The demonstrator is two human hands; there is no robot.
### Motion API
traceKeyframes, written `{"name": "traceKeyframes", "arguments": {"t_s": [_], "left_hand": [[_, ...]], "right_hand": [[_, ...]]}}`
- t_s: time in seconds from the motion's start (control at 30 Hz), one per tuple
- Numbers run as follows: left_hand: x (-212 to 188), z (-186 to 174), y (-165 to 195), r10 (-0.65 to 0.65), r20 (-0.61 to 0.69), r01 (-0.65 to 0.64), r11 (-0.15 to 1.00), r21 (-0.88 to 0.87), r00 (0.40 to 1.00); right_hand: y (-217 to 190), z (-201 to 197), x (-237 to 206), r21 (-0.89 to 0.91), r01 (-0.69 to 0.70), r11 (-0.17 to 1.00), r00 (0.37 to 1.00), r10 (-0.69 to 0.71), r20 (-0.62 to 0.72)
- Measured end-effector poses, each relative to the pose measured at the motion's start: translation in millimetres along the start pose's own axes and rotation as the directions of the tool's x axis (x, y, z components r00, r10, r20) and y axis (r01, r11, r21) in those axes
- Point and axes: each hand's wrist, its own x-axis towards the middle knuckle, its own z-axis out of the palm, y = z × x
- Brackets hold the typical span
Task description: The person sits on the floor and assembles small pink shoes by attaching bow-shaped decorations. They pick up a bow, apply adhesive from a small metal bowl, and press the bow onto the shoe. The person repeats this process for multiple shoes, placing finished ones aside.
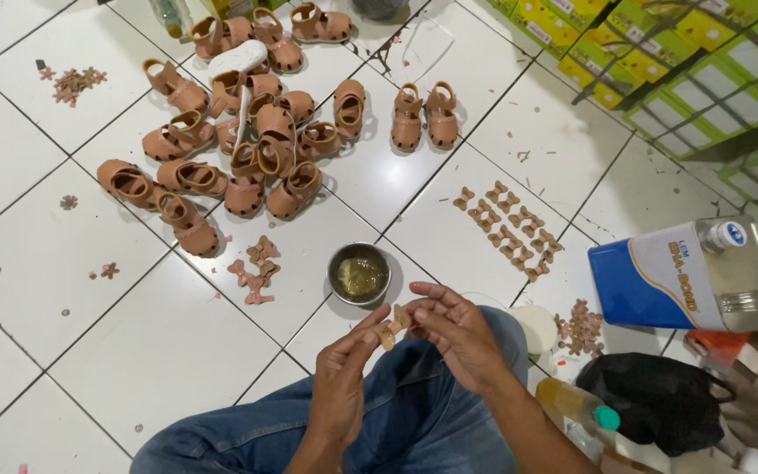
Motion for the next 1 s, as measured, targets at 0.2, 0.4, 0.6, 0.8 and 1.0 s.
{"name": "traceKeyframes", "arguments": {"t_s": [0.2, 0.4, 0.6, 0.8, 1.0], "left_hand": [[21.0, 15.7, -10.9, -0.003, 0.068, 0.0, 0.999, 0.041, 0.998], [43.6, 36.2, -12.6, -0.109, -0.011, 0.11, 0.986, 0.125, 0.994], [25.8, 80.6, 13.0, 0.038, 0.31, -0.025, 0.999, -0.047, 0.95], [44.1, 126.4, 14.8, 0.1, 0.753, -0.063, 0.995, -0.078, 0.65], [81.2, 117.6, 15.6, 0.041, 0.686, -0.07, 0.997, 0.015, 0.726]], "right_hand": [[-10.3, -20.8, 5.7, 0.034, 0.005, 0.999, 0.999, -0.004, -0.037], [-19.1, -54.2, 28.0, -0.195, 0.114, 0.974, 0.962, -0.158, -0.223], [-65.6, -166.5, 111.6, -0.74, 0.31, 0.597, 0.758, -0.625, -0.187], [-84.6, -231.5, 219.7, -0.751, 0.18, 0.635, 0.773, -0.563, -0.291], [-85.3, -236.9, 282.9, -0.637, 0.072, 0.767, 0.82, -0.409, -0.4]]}}
